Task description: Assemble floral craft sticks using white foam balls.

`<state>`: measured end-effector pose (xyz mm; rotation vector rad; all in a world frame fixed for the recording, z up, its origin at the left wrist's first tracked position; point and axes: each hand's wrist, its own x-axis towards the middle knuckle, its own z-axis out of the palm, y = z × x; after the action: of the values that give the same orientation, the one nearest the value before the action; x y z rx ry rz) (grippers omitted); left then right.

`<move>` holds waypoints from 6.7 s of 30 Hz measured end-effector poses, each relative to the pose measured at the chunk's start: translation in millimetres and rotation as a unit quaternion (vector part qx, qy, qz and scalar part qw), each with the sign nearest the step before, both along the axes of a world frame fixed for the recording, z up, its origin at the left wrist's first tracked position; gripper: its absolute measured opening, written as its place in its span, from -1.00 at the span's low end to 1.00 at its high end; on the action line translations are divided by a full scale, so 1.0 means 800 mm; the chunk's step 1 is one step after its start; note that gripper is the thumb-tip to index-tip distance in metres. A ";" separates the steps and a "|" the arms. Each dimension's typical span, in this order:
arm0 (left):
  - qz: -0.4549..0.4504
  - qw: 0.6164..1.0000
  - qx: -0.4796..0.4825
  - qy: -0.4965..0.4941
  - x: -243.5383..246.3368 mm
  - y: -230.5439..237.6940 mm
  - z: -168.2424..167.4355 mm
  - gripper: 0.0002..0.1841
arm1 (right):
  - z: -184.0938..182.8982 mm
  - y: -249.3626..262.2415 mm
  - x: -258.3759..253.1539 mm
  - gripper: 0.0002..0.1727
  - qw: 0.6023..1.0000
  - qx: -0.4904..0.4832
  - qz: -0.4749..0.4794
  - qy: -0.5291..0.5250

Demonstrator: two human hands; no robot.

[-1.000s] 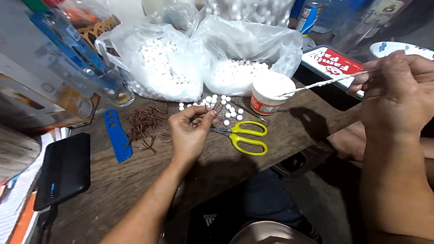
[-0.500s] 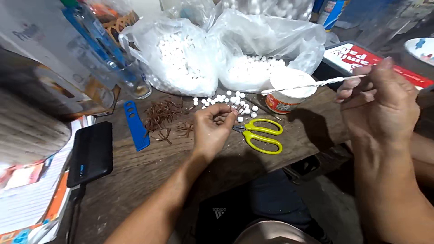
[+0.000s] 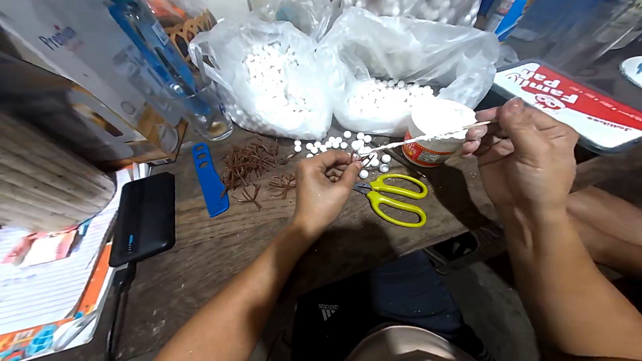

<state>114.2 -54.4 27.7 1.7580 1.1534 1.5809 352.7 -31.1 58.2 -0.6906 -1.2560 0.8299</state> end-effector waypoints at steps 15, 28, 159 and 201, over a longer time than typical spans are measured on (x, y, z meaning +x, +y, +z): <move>0.014 1.000 -0.005 0.005 0.000 0.001 0.000 -0.98 | 0.003 -0.008 0.004 -0.58 0.999 0.027 -0.017 -0.013; 0.002 1.000 0.005 0.012 -0.002 0.002 -0.001 -0.99 | 0.004 -0.003 0.009 -0.57 1.000 0.005 -0.019 -0.009; 0.096 0.974 0.043 0.203 -0.031 0.006 0.005 -0.90 | 0.003 0.070 -0.099 -0.75 0.957 -0.055 0.224 -0.178; 0.121 0.950 0.082 0.275 -0.029 0.009 0.000 -0.81 | -0.008 0.064 -0.103 -0.85 0.921 0.149 0.179 -0.312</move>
<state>90.7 -47.3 27.8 2.3373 1.5819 1.3824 270.3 19.9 51.5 -0.4938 -2.0857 0.7039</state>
